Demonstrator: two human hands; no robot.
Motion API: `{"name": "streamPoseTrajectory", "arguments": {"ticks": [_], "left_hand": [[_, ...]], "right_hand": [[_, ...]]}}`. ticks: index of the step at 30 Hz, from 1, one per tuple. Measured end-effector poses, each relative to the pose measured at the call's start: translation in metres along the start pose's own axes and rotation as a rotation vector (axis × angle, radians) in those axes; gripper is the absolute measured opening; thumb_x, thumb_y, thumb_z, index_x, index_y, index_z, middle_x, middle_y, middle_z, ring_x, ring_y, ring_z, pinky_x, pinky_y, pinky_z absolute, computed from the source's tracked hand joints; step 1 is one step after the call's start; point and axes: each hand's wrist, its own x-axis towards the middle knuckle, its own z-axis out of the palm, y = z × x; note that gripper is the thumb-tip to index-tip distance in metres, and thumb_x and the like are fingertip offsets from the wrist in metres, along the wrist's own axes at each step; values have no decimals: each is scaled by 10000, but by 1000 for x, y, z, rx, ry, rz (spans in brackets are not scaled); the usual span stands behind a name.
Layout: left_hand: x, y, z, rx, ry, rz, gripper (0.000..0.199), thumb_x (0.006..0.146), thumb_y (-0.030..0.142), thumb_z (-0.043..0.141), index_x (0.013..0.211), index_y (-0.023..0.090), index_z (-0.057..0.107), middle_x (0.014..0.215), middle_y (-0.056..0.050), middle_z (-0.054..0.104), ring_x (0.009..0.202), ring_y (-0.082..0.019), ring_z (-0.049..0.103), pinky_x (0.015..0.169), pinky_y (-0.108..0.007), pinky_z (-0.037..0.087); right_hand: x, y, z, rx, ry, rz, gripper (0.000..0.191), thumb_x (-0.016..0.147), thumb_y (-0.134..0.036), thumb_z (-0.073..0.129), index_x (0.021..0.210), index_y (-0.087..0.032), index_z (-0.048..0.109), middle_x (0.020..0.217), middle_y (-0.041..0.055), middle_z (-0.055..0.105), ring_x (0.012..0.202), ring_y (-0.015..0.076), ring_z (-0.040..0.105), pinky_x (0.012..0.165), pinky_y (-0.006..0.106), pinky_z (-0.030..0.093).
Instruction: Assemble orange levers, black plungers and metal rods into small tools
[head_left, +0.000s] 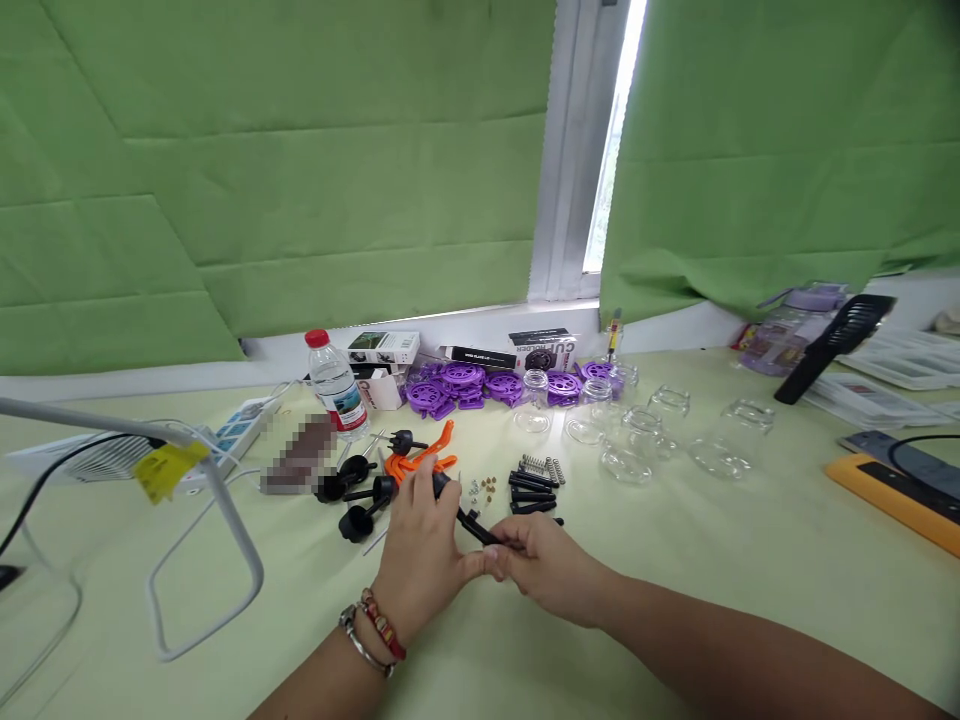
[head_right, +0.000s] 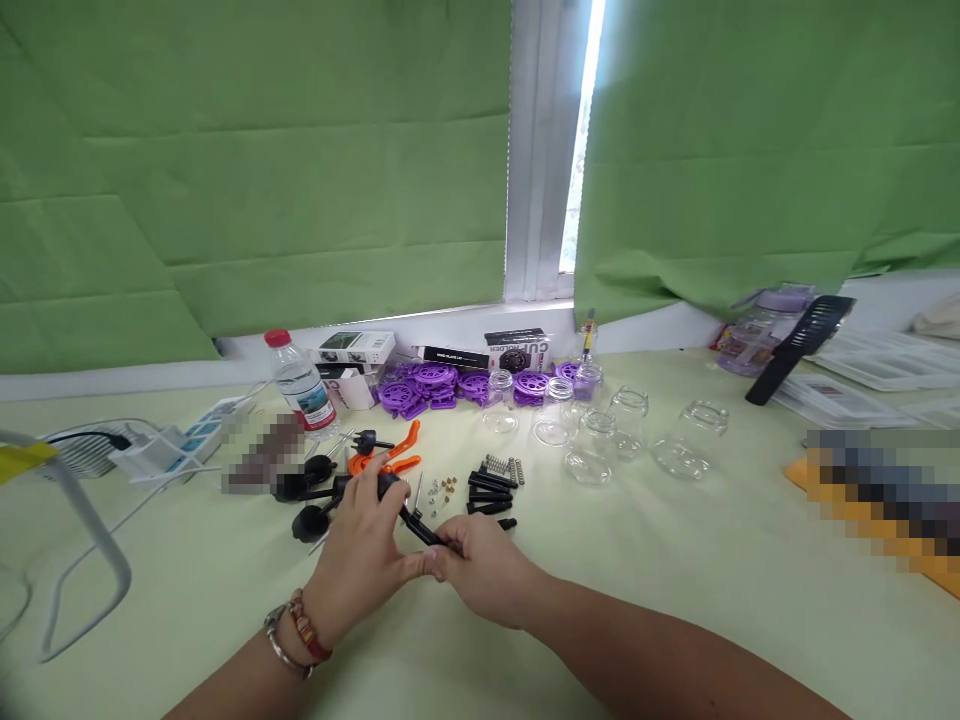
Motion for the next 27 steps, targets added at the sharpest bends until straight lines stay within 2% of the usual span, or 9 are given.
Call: {"name": "streamPoseTrajectory", "arguments": {"ticks": [3,5,8,10,13,16,19,23,27], "left_hand": [[-3,3,-1,65,-145,-36,368,745,485,622,923,163,599,1300,-180,413,1081,-334,496,828,-441,473],[-4,4,-3,102,-236,-53,251,784,398,606,910,181,615,1258,-159,474,1039,-313,532,771,-415,494],[-5,8,-7,102,-369,-39,232,749,366,649,900,191,638,1211,-152,520,1032,-313,545,738,-407,501],[-6,9,-9,75,-425,-19,287,709,414,681,885,190,649,1148,-148,551,1023,-317,550,752,-422,493],[-6,10,-9,36,-399,18,423,613,517,731,858,181,655,1098,-147,567,1085,-350,510,847,-475,445],[-6,12,-5,-9,-294,110,490,567,545,754,881,184,645,1191,-146,528,1180,-367,430,955,-524,349],[-7,21,0,-82,-240,221,309,692,412,713,900,205,619,1165,-91,552,1118,-297,467,966,-504,321],[-9,35,10,-123,-222,275,62,792,252,615,814,197,599,881,-28,605,912,-220,509,904,-460,340],[-9,36,19,-105,-193,294,168,849,182,512,698,187,586,728,-19,579,799,-197,493,855,-443,340]], "right_hand": [[-13,15,-9,-83,51,37,236,843,-294,445,668,-168,541,550,-40,407,486,77,345,466,203,267],[-22,25,-17,-159,102,52,174,825,-288,471,738,-175,571,578,-35,449,511,86,374,483,206,278],[-31,36,-26,-231,181,67,191,804,-296,507,954,-206,584,598,-39,483,524,102,400,493,215,286],[-34,40,-29,-246,199,65,208,808,-306,501,975,-214,586,590,-39,482,517,106,399,495,222,288],[-35,43,-29,-221,227,52,204,825,-323,474,926,-209,610,602,-27,496,526,109,403,508,229,301],[-34,40,-29,-201,239,22,228,842,-330,442,855,-197,627,625,-13,514,544,112,408,528,234,312],[-34,34,-32,-204,233,-18,262,853,-323,416,748,-180,609,637,-6,509,573,117,415,548,237,317],[-34,29,-34,-203,231,-46,298,859,-322,404,646,-168,544,629,-9,485,607,122,424,575,239,326],[-37,32,-39,-198,217,-6,257,862,-321,410,723,-177,571,636,-14,498,597,122,427,554,233,326]]}}
